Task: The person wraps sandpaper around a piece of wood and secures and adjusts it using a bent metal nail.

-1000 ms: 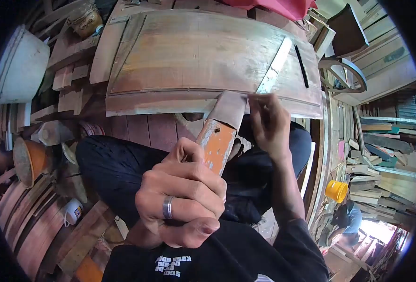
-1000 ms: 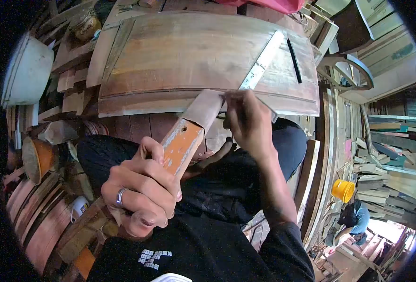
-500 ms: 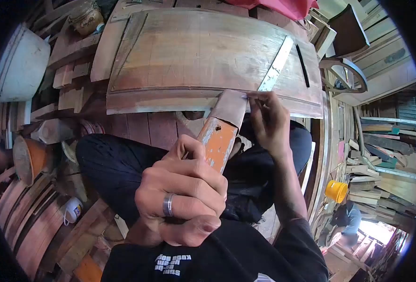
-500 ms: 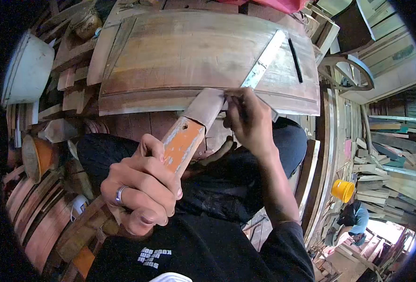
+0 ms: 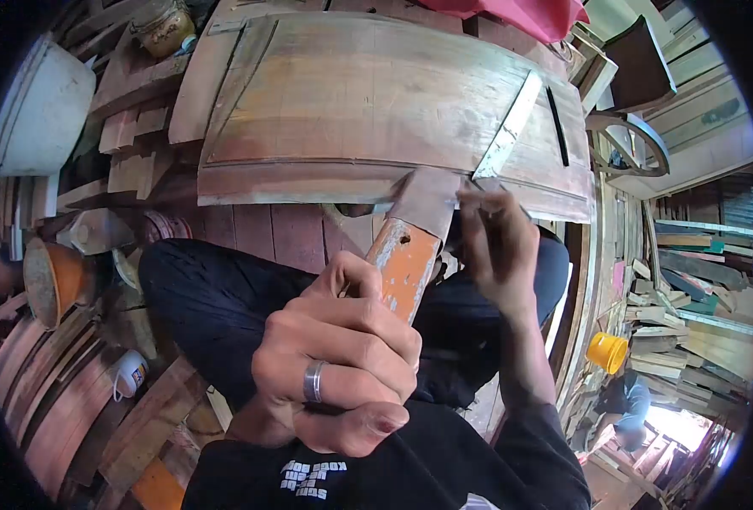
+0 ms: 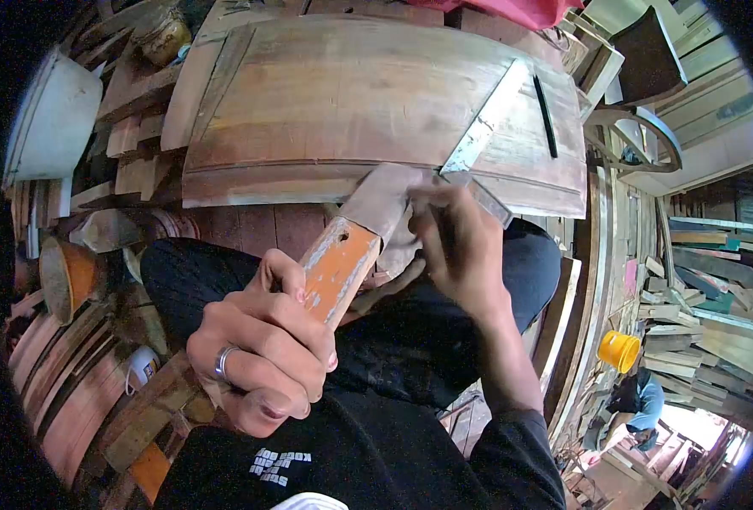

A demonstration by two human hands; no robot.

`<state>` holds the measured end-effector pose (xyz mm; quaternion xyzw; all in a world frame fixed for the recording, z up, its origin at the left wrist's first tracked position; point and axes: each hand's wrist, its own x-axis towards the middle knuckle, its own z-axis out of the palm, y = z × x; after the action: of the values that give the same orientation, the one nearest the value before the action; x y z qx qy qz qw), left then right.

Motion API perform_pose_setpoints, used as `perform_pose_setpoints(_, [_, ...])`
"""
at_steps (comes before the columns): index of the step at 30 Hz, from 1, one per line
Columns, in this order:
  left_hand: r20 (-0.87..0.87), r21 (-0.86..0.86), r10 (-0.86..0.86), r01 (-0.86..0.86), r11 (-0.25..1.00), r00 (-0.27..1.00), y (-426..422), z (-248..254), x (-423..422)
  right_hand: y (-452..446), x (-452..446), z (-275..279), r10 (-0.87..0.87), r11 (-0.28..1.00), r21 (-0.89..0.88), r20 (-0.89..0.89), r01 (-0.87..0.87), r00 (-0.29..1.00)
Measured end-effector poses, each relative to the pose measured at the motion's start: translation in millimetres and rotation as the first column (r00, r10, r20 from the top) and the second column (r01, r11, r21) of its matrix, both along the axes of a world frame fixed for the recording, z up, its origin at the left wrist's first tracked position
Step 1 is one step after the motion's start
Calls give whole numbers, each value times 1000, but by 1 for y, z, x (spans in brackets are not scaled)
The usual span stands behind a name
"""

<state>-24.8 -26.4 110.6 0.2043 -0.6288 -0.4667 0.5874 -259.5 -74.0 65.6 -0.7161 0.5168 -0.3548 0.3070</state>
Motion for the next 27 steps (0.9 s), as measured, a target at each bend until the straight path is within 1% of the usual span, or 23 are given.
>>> perform_pose_setpoints(1, [21, -9, -6, 6, 1000, 1000, 1, 1, -1, -8, -4, -10, -59, 998, -25, -44, 58, 997])
perform_pose_setpoints(2, [18, -8, -9, 9, 1000, 1000, 1, 1, -2, -17, -9, -25, -112, 993, -31, -2, 112, 994])
perform_pose_setpoints(4, [45, -24, -3, 4, 1000, 999, 1, 1, -1, -4, -1, -7, -48, 998, -53, -15, 47, 999])
perform_pose_setpoints(5, [48, -19, 2, -1, 1000, 999, 3, 0, 0, 6, 3, -2, 17, 997, -77, -5, -17, 1000])
perform_pose_setpoints(6, [43, -7, -18, 18, 1000, 999, 3, -2, 1, 13, 9, 0, 54, 994, -98, 56, -48, 997])
perform_pose_setpoints(8, [37, 12, -48, 48, 999, 998, 4, -3, 1, 5, 3, -4, 71, 979, -192, -21, -74, 997])
perform_pose_setpoints(10, [25, -16, -2, 2, 1000, 1000, 1, 1, -3, -11, -2, -14, -104, 995, -13, -53, 104, 993])
perform_pose_setpoints(11, [24, -19, 0, 1, 1000, 1000, 1, 0, -3, -13, -1, -14, -135, 988, 73, 37, 132, 990])
perform_pose_setpoints(12, [20, -30, 1, 0, 1000, 1000, 0, -1, -2, -9, 1, -12, -130, 990, 68, 39, 127, 991])
perform_pose_setpoints(13, [16, -38, 6, -5, 999, 1000, 0, -2, -2, 2, 2, -10, -12, 998, -66, 28, 14, 1000])
perform_pose_setpoints(14, [19, -36, 10, -10, 999, 1000, 1, -3, -2, 10, 5, -8, 97, 977, -192, 3, -95, 995])
perform_pose_setpoints(15, [3, -31, 17, -17, 999, 1000, 1, -4, -2, 11, 14, -1, 121, 951, -287, 14, -111, 993])
perform_pose_setpoints(16, [-15, -21, 18, -18, 1000, 1000, 2, -4, -3, 9, 12, -3, 112, 953, -285, 15, -104, 994])
perform_pose_setpoints(18, [-4, -28, -4, 3, 1000, 1000, 1, -4, -4, -4, 4, -12, -52, 997, -60, 10, 52, 999])
perform_pose_setpoints(19, [10, -47, -5, 6, 999, 1000, 0, -3, -4, -11, 6, -20, -125, 991, -27, 82, 128, 989])
perform_pose_setpoints(20, [7, -51, 0, 1, 999, 1000, 0, -2, -4, -7, 4, -17, -120, 992, -32, 80, 123, 990])
perform_pose_setpoints(22, [17, -9, 2, -2, 1000, 1000, 2, 0, -3, 11, 6, -6, 24, 994, -102, -3, -24, 1000])
perform_pose_setpoints(23, [21, -11, 1, -1, 1000, 1000, 1, 0, -2, 15, 9, -1, 98, 977, -188, -3, -97, 995])
perform_pose_setpoints(24, [24, -12, -4, 4, 1000, 1000, 0, 0, -1, 12, 6, -3, 96, 978, -188, 0, -94, 995])
perform_pose_setpoints(26, [22, -6, -21, 21, 1000, 1000, 2, -1, -3, 3, -3, -10, -6, 994, -107, -96, -4, 995])
perform_pose_setpoints(27, [18, -12, -9, 9, 1000, 1000, 2, 0, -5, -5, -4, -15, -101, 993, 53, -22, 102, 995])
